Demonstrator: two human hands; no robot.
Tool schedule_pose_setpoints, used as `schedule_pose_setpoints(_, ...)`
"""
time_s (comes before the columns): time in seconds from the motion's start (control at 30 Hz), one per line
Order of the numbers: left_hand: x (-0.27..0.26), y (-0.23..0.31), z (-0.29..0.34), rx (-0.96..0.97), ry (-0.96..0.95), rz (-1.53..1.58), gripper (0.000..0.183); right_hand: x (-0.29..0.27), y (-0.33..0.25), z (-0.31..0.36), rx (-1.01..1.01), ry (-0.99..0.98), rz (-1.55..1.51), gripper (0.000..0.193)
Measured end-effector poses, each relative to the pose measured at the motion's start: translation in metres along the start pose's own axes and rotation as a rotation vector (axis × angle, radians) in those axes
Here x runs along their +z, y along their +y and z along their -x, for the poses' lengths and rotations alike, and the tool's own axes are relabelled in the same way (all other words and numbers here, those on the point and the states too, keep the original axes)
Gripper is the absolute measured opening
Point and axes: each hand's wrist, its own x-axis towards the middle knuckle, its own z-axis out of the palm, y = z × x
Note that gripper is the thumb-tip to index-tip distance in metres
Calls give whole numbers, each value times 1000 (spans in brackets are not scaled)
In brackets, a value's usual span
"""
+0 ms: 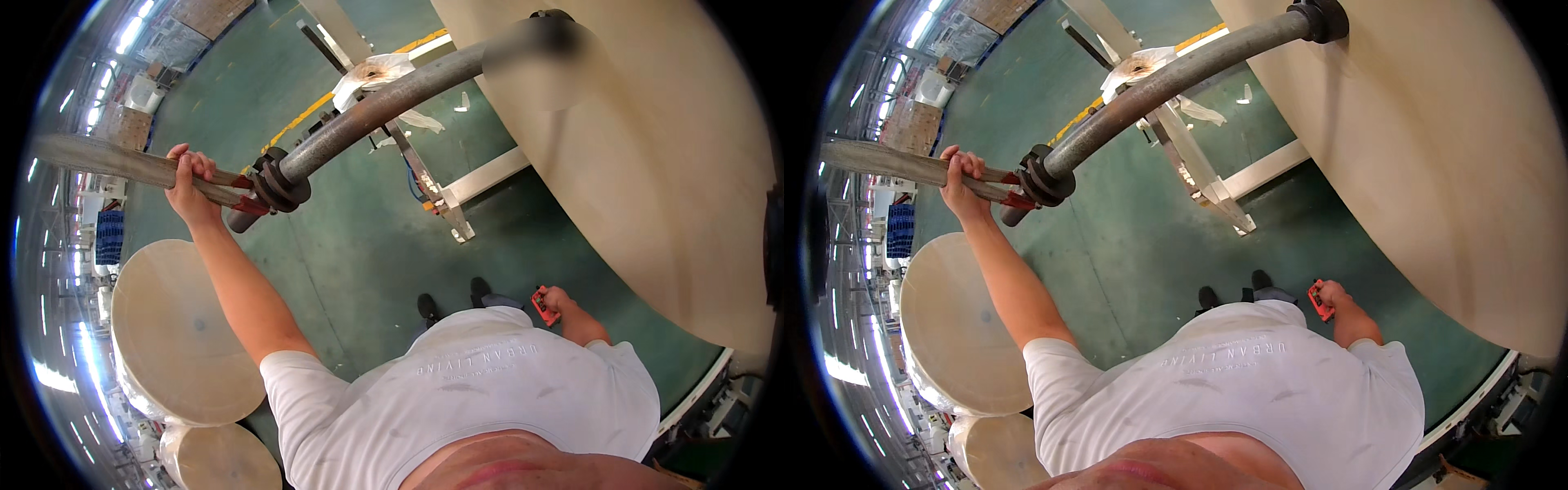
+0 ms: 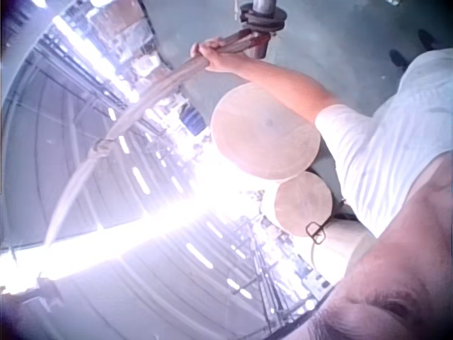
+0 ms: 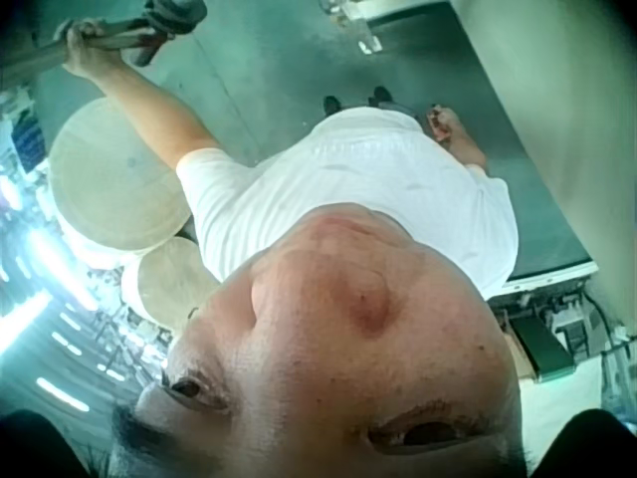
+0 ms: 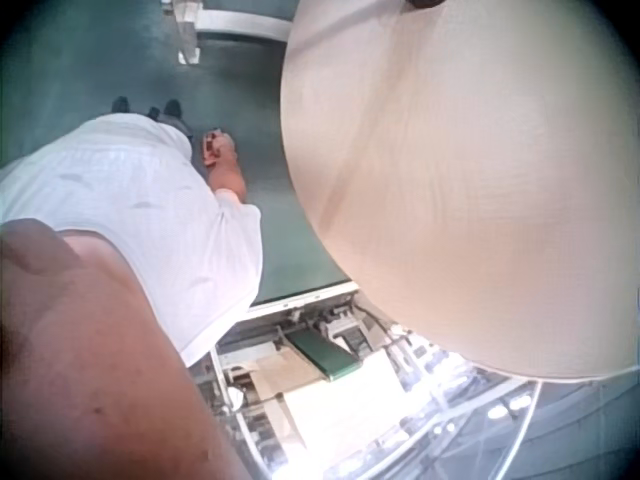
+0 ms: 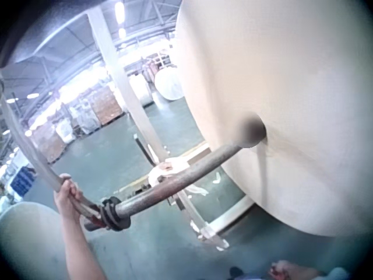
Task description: The person removes plastic wrapping from a large roll of paper, inserts a metal rod through the center of the roll, and uses a handheld remote to operate a crane that lifts the roll.
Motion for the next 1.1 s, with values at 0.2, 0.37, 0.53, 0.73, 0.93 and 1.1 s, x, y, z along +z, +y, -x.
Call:
schedule_pose_setpoints(0.2,-20,-17,-9,-19,-11,8,23,-14,-42,24,39,56,-39,54)
schedule_pose_setpoints(0.37,-33,-31,-28,10,-37,27,24,1,-74,2,0,113,50,57)
schedule_pose_setpoints(0.53,-49,-72,-62,-7,-51,-11,23,48,-122,-61,-46,220,111,64)
schedule_pose_setpoints(0.73,-56,-137,-83,-17,-59,-77,19,109,-202,-109,7,172,63,69)
schedule_pose_setpoints(0.93,-68,-177,-84,-107,-154,-80,16,174,-322,-96,107,68,-102,71)
schedule_pose_setpoints(1.1,-68,-194,-93,-87,-238,-72,20,188,-383,-74,135,60,-92,75)
